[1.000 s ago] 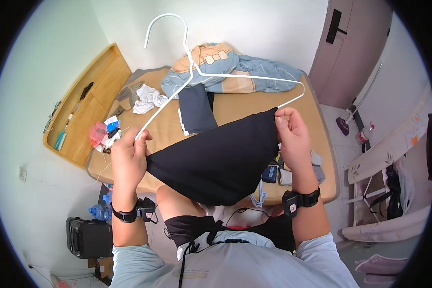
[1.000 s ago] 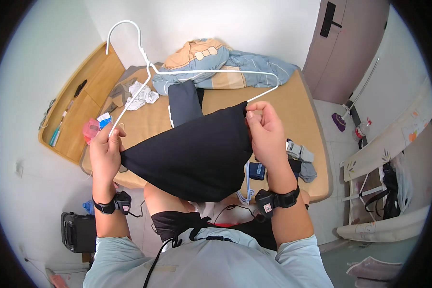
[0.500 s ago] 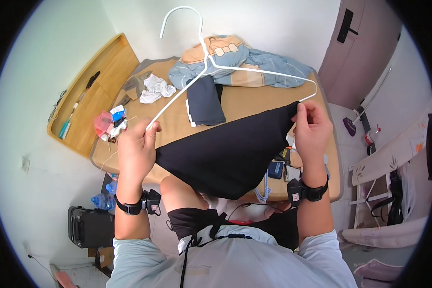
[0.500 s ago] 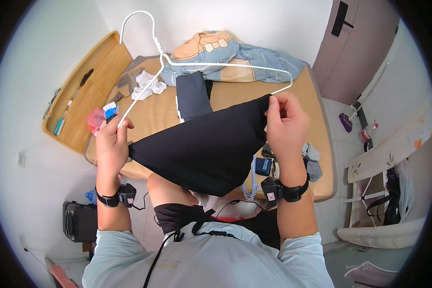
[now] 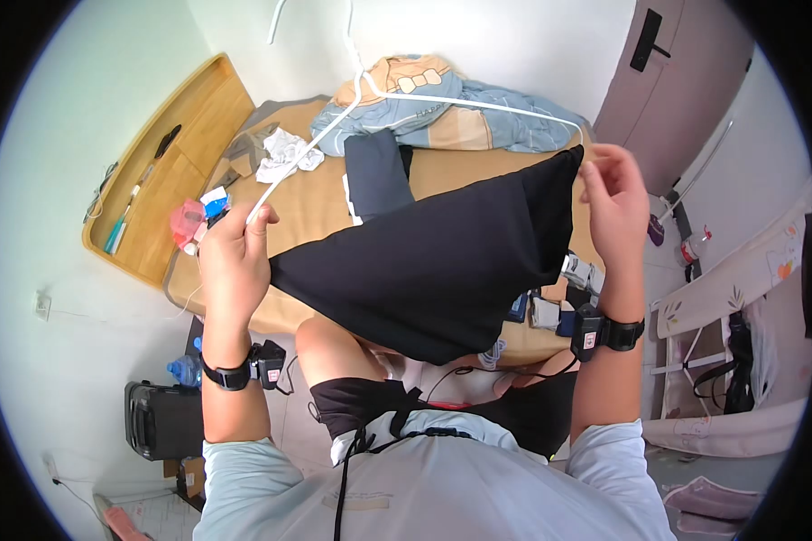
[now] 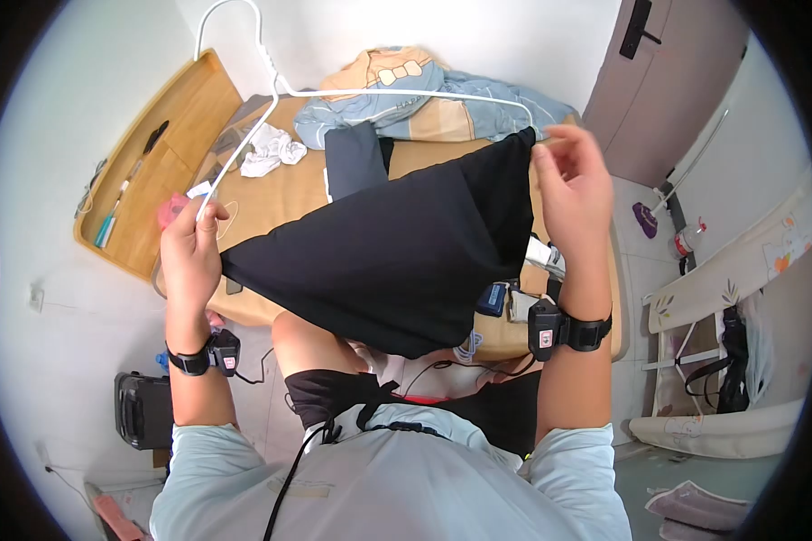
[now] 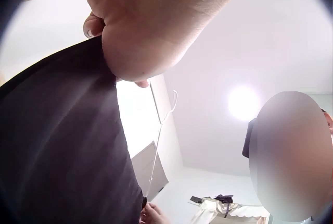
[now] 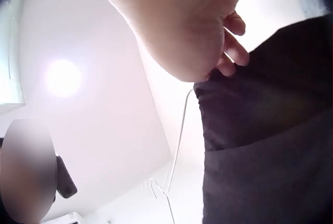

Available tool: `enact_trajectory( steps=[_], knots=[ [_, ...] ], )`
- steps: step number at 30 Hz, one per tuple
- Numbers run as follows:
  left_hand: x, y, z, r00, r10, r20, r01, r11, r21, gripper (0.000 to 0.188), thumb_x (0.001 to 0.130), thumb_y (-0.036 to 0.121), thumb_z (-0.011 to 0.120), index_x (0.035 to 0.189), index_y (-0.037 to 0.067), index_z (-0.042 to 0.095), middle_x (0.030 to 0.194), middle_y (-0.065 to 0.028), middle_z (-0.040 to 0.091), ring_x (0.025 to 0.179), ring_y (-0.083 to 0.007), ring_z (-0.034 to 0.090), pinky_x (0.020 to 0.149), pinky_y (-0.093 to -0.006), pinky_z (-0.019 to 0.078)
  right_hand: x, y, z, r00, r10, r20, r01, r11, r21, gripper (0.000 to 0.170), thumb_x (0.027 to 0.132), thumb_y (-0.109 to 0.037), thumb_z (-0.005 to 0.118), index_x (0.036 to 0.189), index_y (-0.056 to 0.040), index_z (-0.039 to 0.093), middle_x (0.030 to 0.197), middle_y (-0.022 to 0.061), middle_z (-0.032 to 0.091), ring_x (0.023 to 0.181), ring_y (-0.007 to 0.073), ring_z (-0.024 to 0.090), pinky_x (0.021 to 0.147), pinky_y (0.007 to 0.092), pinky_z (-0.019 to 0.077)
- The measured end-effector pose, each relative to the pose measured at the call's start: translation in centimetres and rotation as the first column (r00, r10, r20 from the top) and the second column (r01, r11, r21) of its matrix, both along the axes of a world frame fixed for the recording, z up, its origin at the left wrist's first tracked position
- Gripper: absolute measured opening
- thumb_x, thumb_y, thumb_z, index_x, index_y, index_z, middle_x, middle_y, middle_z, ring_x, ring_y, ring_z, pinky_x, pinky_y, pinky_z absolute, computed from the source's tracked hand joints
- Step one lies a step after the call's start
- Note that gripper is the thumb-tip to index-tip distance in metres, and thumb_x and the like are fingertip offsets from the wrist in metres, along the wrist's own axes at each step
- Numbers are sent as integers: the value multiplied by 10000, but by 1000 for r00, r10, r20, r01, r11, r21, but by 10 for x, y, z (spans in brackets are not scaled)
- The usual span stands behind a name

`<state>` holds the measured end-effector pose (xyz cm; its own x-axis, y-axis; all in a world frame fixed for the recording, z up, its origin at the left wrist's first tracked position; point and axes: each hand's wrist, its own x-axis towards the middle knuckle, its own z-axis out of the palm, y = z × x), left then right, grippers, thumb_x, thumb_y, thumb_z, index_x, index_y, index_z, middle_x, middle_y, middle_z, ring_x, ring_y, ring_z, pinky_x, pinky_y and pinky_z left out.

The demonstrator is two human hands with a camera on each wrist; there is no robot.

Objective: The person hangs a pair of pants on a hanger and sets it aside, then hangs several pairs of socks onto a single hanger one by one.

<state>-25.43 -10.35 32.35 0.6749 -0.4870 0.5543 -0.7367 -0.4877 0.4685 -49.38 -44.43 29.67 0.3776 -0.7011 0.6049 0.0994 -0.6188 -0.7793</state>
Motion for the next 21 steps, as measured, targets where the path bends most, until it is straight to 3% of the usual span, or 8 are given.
enact_trajectory(
  steps=[5, 8, 12, 13, 14, 15, 19, 21],
  knots=[
    [-5, -9, 8, 999, -14, 43, 13, 999, 31, 301, 1010, 304, 555, 912, 45, 675, 676, -154, 585, 640, -271, 579, 627, -354, 455, -1, 8, 20, 987, -99, 129, 97, 995, 22, 214, 1016, -160, 536, 1169, -14, 565, 930, 35, 650, 870, 105, 617, 725, 238, 479],
    [-11, -17, 21, 1000, 10, -8, -10, 999, 45, 303, 1010, 321, 542, 927, 67, 684, 687, -156, 585, 651, -300, 573, 642, -360, 462, 5, 1, 21, 913, 336, 233, -393, 876, 278, 308, 1075, -259, 384, 1143, -19, 566, 897, 66, 649, 835, 126, 622, 759, 236, 472],
    [-10, -26, 32, 998, -49, 47, 49, 999, 9, 307, 1016, 332, 533, 965, 85, 707, 741, -170, 632, 711, -325, 614, 667, -356, 479, 20, -20, 6, 880, 383, 280, -454, 852, 261, 312, 1074, -259, 396, 1058, -13, 589, 834, 55, 629, 770, 120, 595, 728, 252, 467],
    [-9, -25, 35, 998, -43, 46, 43, 999, 10, 307, 1016, 332, 533, 965, 85, 707, 741, -170, 632, 711, -325, 614, 667, -356, 479, 22, -20, 7, 952, 231, 202, -261, 956, 135, 323, 1071, -267, 407, 1001, -16, 598, 797, 42, 612, 739, 115, 573, 710, 258, 459],
    [-8, -24, 38, 997, -49, 56, 47, 998, 42, 343, 1037, 328, 502, 968, 62, 708, 659, -98, 490, 635, -215, 482, 596, -319, 402, 24, -19, 10, 987, 59, 149, -59, 998, -8, 341, 1068, -275, 418, 944, -19, 606, 760, 28, 595, 708, 111, 550, 692, 265, 450],
    [-6, -24, 42, 996, -57, 66, 52, 996, 77, 381, 1058, 323, 471, 971, 39, 709, 577, -25, 349, 560, -104, 350, 525, -283, 325, 27, -20, 13, 987, 64, 149, -64, 998, -5, 341, 1068, -275, 418, 944, -19, 606, 760, 28, 595, 708, 111, 550, 692, 265, 450],
    [9, -15, 63, 987, -155, 29, 144, 960, 238, 457, 1068, 367, 428, 983, 25, 720, 542, -30, 397, 534, -104, 395, 529, -282, 358, 37, -32, 36, 999, -50, 22, 53, 970, -235, 359, 1054, -310, 448, 885, -35, 605, 718, -3, 565, 684, 94, 515, 654, 260, 422],
    [11, -14, 79, 975, -130, -180, 178, 942, 283, 499, 1070, 381, 412, 951, 6, 719, 535, -19, 445, 537, -101, 445, 539, -276, 378, 44, -35, 48, 999, -52, -4, 49, 961, -271, 362, 1049, -325, 457, 880, -40, 602, 712, -8, 562, 685, 88, 510, 652, 258, 418]
  ],
)
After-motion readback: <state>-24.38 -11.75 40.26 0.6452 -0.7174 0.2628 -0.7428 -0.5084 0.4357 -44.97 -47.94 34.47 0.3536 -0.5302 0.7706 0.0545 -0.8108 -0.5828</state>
